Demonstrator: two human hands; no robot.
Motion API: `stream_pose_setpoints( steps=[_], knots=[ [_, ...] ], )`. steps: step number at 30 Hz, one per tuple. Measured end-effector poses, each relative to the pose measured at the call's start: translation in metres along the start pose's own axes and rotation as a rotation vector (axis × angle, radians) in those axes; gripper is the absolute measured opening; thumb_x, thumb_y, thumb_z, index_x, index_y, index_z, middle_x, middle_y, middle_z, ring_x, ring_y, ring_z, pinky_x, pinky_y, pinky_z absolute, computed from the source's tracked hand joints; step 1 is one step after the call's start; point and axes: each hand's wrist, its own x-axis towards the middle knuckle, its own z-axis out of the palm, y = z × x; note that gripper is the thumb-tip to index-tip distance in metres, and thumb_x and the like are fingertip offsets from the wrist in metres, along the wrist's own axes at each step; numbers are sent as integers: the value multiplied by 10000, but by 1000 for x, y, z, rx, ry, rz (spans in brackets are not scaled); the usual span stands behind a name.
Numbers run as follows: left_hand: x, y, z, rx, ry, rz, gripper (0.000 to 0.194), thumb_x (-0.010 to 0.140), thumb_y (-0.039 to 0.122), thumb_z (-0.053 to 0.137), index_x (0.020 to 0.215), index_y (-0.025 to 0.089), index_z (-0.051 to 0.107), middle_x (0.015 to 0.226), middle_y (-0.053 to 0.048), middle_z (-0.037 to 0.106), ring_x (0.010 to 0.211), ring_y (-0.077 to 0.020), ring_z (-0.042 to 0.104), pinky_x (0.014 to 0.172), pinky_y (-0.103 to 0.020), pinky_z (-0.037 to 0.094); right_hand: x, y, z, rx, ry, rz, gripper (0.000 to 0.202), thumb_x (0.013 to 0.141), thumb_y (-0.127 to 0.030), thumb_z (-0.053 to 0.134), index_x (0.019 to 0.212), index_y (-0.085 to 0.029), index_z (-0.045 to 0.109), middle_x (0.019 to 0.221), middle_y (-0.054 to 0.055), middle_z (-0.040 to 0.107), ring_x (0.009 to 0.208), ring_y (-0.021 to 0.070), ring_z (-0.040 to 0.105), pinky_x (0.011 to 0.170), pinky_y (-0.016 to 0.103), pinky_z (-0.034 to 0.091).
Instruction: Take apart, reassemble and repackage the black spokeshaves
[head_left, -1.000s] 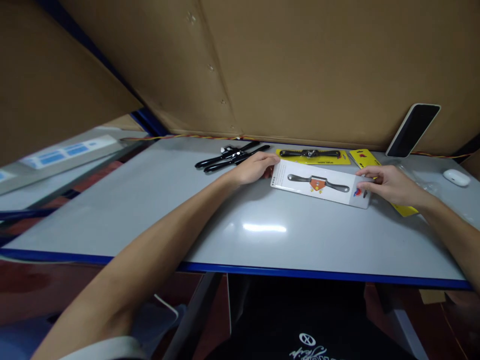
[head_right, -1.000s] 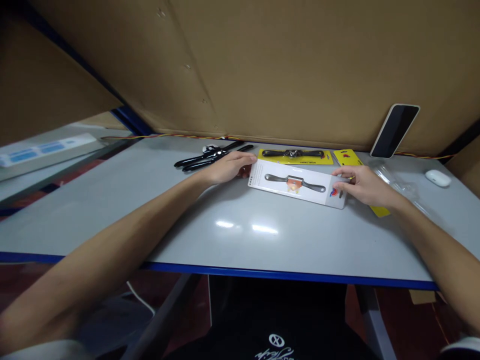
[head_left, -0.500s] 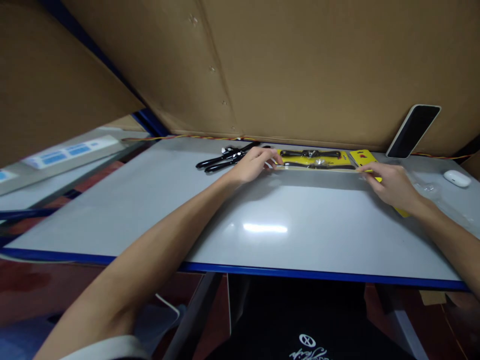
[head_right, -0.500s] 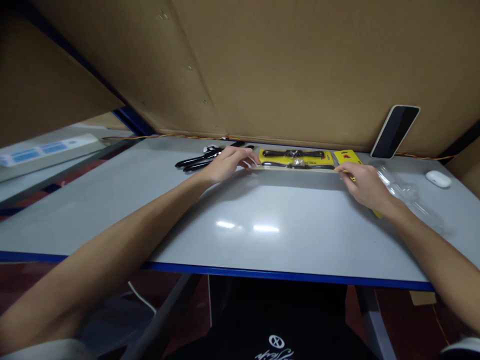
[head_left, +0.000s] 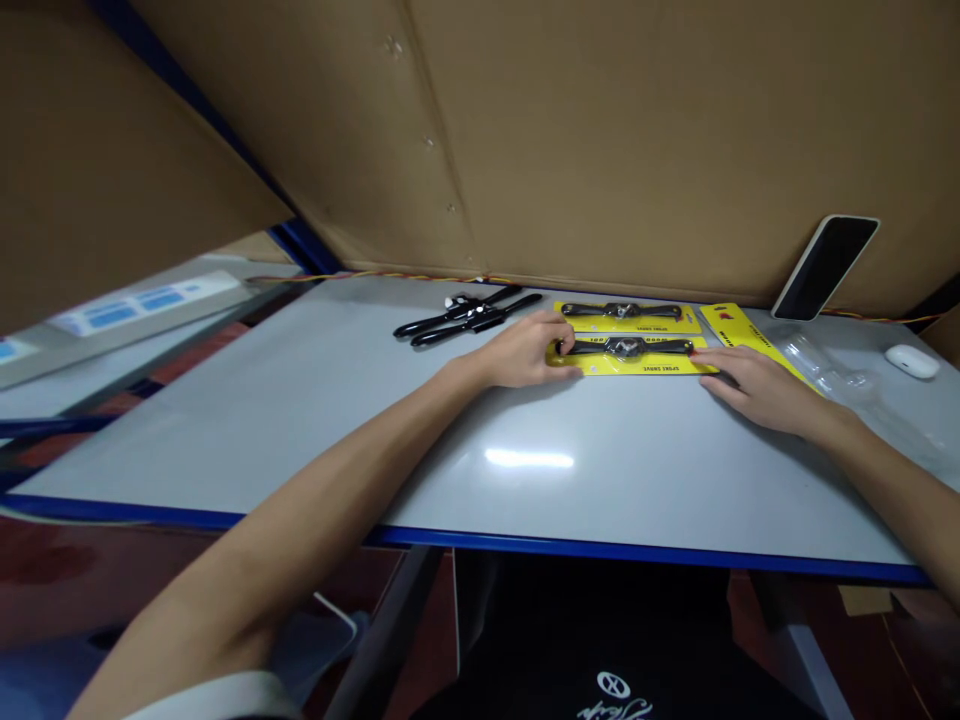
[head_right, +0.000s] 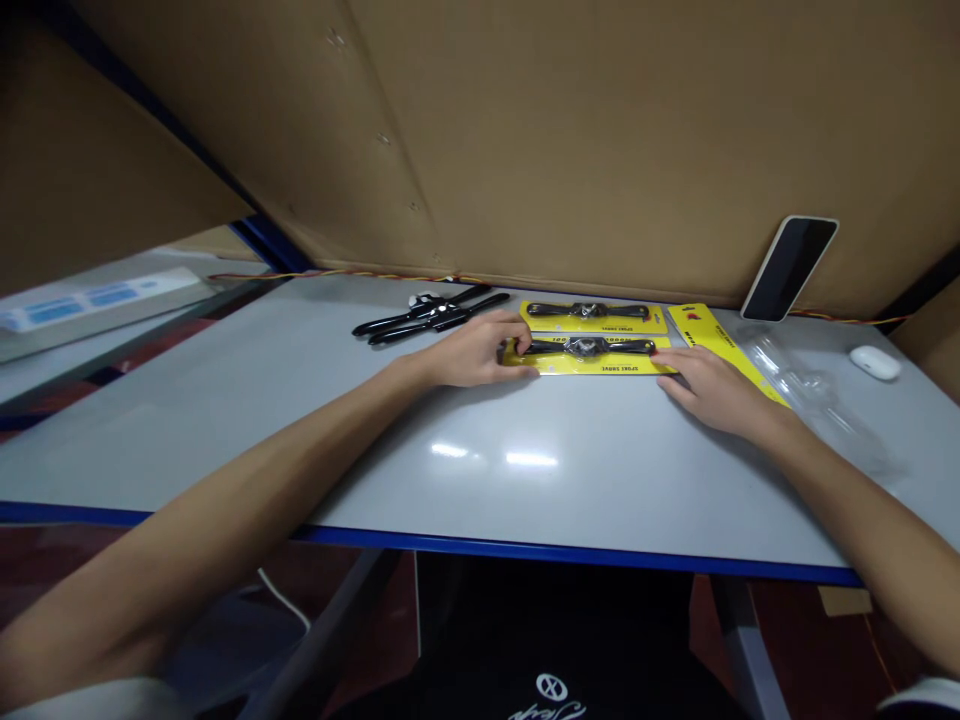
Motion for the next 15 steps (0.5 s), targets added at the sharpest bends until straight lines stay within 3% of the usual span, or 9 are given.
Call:
stream_pose_setpoints(
  steps=[5,9,11,15],
  knots=[
    [3,-5,10,21,54,-41,273,903,445,520,783,200,545,871,-67,590,876,-229,542,822,-340,431,1,-4,2,-18,-33,-38,425,1025,-430,411,1342,-285,654,1428,68,648,1375,336,548,1146,624,421],
    [4,-5,13,35,77,-50,268,900,437,521,777,200,543,876,-71,586,868,-229,537,827,-339,432,3,2,-4,-45,20,-72,405,1025,-393,397,1269,-271,697,1412,73,657,1389,330,532,1175,614,390],
    [5,-4,12,24,80,-58,288,909,449,512,774,199,559,858,-69,593,865,-229,541,825,-334,432,2,8,-12,-86,81,-22,411,1022,-368,385,1250,-233,700,1420,103,647,1388,342,531,1171,606,395],
    [6,-7,6,-23,138,-137,380,950,474,437,842,171,639,875,-80,619,834,-224,559,801,-328,441,0,23,-25,-218,124,221,450,1003,-330,374,1276,-124,667,1370,208,658,1256,414,617,1104,639,422]
  ],
)
